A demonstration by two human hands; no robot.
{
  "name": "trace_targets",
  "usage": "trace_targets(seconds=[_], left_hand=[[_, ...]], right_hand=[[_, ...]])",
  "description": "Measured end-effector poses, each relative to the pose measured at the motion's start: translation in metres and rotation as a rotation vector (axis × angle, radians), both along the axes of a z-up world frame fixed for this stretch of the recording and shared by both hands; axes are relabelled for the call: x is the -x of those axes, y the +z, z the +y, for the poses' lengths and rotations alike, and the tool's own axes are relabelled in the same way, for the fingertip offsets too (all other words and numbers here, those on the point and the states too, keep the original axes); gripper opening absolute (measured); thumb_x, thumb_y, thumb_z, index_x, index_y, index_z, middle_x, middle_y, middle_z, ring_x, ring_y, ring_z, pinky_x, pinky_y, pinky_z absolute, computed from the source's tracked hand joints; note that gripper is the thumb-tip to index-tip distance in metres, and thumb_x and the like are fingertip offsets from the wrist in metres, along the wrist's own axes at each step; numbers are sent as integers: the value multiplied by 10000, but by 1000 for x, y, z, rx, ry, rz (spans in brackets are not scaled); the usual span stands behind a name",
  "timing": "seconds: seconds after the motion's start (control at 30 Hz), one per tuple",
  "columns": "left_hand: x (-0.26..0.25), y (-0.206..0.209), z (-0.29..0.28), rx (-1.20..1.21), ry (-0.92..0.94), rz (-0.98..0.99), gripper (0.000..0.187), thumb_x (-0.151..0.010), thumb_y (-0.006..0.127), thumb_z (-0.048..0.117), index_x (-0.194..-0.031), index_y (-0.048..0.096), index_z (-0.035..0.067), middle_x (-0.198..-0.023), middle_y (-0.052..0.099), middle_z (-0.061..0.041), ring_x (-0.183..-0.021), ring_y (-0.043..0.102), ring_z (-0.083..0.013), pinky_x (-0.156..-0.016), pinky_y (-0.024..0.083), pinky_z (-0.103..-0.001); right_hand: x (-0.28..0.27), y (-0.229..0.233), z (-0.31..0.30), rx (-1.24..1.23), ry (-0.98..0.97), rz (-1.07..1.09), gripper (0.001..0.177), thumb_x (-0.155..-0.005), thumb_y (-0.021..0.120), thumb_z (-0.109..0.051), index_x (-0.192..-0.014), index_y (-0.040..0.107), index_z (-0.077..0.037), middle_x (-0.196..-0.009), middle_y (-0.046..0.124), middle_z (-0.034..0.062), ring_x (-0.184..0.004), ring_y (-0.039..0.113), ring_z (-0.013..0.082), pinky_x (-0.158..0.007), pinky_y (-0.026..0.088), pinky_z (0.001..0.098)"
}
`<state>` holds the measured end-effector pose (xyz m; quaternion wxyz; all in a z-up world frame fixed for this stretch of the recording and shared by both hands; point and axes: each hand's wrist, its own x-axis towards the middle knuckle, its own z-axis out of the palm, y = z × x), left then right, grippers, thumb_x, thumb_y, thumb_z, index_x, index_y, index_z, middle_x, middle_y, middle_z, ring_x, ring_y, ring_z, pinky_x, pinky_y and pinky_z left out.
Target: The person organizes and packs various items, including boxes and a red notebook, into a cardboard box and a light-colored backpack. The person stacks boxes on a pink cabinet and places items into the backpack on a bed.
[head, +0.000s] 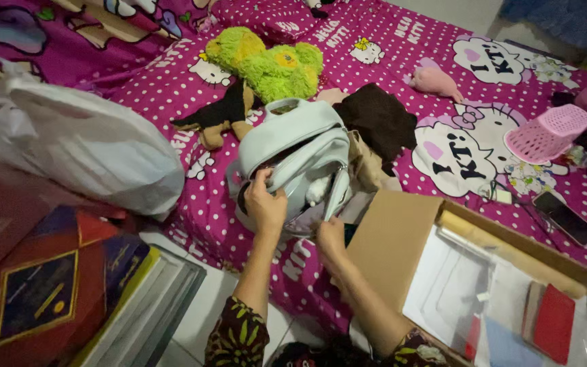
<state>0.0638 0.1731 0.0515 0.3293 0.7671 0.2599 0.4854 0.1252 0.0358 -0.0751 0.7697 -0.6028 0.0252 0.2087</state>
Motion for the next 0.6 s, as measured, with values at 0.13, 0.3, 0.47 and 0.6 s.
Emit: trace_targets(seconds=[0.13,0.3,0.47,0.6], left_hand=[[29,6,-8,2,4,91,329,-730,712,48,-1055,686,95,-940,715,-199,-916,663,-432,-800,512,-522],[63,21,-26,40,-34,233,441,-687,632,34,-1116,691,116,-1029,720,-193,-993,667,-414,-872,523,-491],[71,49,-57,-101,-145,346,425,-695,709,144,-1116,677,102,-1095,721,-137,-1052,661,-353,-921,459,-488],[67,64,-80,-202,-146,430,384,-769,787,300,-1099,696,126,-1107,705,-122,-1052,638,-326,-975,429,-483]], right_hand=[[50,-6,-8,104,-28,-17,119,-823,557,20,-847,667,-19,-699,621,45,-595,543,144,-521,419,308],[104,-24,-25,80,40,17,96,-884,574,-37,-850,657,-3,-664,576,48,-548,493,151,-483,373,328],[108,-32,-37,101,121,-105,106,-895,596,-45,-935,673,15,-745,643,61,-615,558,147,-541,445,321],[99,-12,-53,35,276,-71,205,-915,653,-110,-1062,690,28,-890,745,89,-745,678,181,-669,560,313]])
